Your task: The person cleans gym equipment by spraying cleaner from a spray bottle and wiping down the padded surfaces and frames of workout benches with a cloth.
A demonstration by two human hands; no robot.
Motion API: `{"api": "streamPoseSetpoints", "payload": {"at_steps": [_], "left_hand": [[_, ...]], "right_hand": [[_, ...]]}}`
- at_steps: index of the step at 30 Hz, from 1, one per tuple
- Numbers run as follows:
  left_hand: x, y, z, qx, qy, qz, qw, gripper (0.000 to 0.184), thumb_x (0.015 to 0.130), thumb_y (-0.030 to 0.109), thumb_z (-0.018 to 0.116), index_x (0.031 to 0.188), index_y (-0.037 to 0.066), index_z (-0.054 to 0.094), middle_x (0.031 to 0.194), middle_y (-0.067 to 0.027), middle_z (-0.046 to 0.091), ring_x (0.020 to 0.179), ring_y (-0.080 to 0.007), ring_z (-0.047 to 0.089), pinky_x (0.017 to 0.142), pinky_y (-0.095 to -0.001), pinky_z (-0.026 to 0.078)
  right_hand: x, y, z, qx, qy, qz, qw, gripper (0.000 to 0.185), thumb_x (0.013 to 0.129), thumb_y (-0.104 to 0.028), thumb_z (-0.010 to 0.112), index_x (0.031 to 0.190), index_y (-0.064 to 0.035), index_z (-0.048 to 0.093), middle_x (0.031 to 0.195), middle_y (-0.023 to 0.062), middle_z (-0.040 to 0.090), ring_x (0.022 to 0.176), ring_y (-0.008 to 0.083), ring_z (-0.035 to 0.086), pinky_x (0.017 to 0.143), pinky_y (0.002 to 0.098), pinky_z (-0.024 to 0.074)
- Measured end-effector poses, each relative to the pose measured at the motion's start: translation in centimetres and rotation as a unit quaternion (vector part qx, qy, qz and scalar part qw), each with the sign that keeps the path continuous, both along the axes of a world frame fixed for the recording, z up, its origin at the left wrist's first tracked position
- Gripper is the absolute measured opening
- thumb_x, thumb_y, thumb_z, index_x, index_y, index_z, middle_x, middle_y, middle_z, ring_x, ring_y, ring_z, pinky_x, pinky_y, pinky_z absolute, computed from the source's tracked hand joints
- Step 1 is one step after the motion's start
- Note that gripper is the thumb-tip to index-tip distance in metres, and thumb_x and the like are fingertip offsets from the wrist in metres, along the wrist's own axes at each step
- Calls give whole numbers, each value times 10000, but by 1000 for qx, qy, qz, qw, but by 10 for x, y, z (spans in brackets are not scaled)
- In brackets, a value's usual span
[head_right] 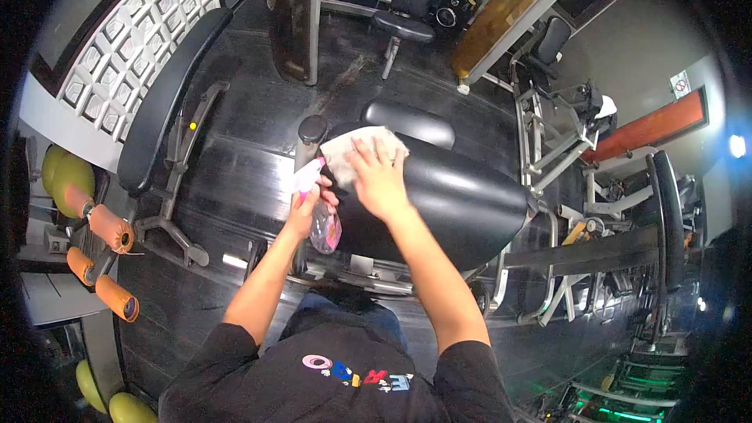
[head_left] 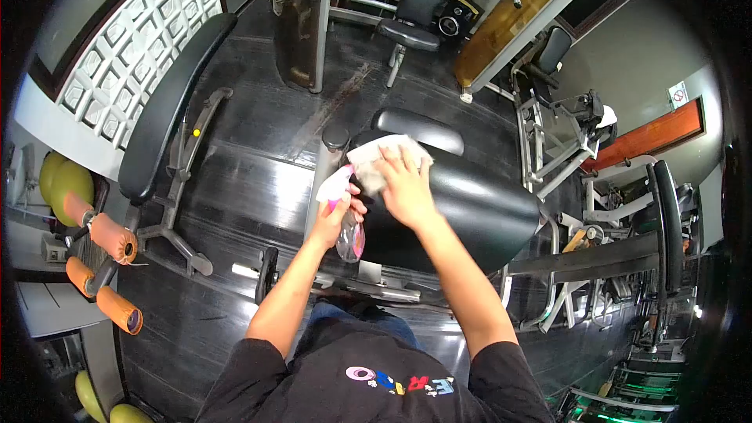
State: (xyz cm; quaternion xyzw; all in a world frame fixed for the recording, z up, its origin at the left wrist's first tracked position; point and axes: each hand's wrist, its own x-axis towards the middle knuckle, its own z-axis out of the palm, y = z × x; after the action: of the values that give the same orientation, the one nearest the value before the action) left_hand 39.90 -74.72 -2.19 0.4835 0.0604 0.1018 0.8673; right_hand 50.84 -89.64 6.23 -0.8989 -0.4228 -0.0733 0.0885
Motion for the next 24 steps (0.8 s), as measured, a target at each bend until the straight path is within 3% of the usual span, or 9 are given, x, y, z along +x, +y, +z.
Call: {"api": "streamPoseSetpoints", "payload": {"at_steps": [1,6,9,11,13,15,17,22,24], "left_hand": [[-3,3,-3,-28,-1,-13,1000,412,981,429,527,1154,55,526,798,-95,662,678,-159,638,645,-299,524],[0,8,-15,-102,-12,-97,990,349,982,356,556,1145,49,526,938,-117,650,825,-215,675,706,-323,552],[5,14,-16,-116,-29,-117,986,326,979,332,564,1121,40,531,1019,-104,605,973,-279,673,755,-375,576],[6,18,-19,-130,-16,-124,984,305,974,311,573,1101,36,536,1059,-87,569,1089,-328,638,805,-425,583],[7,17,-21,-153,-18,-135,979,301,967,305,586,1101,40,538,1059,-86,576,1096,-337,633,819,-431,582],[6,16,-23,-168,-22,-142,975,293,962,294,595,1100,41,540,1060,-85,579,1107,-340,628,823,-438,582],[7,14,-24,-138,-27,-105,984,362,940,368,612,1109,56,540,1081,-217,653,924,-331,697,793,-439,580],[10,15,-25,-149,-17,-98,984,352,933,350,628,1095,49,545,1009,-143,643,1008,-357,673,791,-456,598],[10,18,-26,-155,-13,-119,981,353,931,348,632,1093,46,547,1004,-138,640,1031,-366,664,792,-457,603]], "right_hand": [[-3,5,2,11,0,-11,1000,596,735,-44,653,1294,-214,532,1464,41,432,1393,345,337,1066,690,205],[29,23,13,-26,50,-10,998,591,816,-141,653,1362,-285,478,1483,38,405,1377,326,374,994,695,334],[76,46,-9,60,145,-55,986,389,862,-234,601,1248,-189,594,1294,108,589,1251,341,515,994,539,421],[94,65,4,-13,211,-127,969,299,862,-281,601,1114,-129,656,1194,122,639,1165,339,572,947,493,457],[91,66,-2,10,174,-124,977,249,839,-254,639,1035,-103,665,1117,109,638,1084,329,590,868,501,482],[80,56,-1,51,36,-74,995,248,807,-204,681,1032,-102,666,1034,93,619,1004,326,584,832,485,484],[58,39,11,68,13,-33,997,327,727,-105,719,1047,-133,659,1033,65,575,970,299,555,814,448,456],[36,0,19,50,15,31,998,412,683,-77,716,1082,-155,650,1042,65,558,979,291,544,799,429,440],[66,15,8,59,25,-11,998,390,718,-104,704,1103,-154,670,1031,91,583,952,319,576,815,451,476]]}}
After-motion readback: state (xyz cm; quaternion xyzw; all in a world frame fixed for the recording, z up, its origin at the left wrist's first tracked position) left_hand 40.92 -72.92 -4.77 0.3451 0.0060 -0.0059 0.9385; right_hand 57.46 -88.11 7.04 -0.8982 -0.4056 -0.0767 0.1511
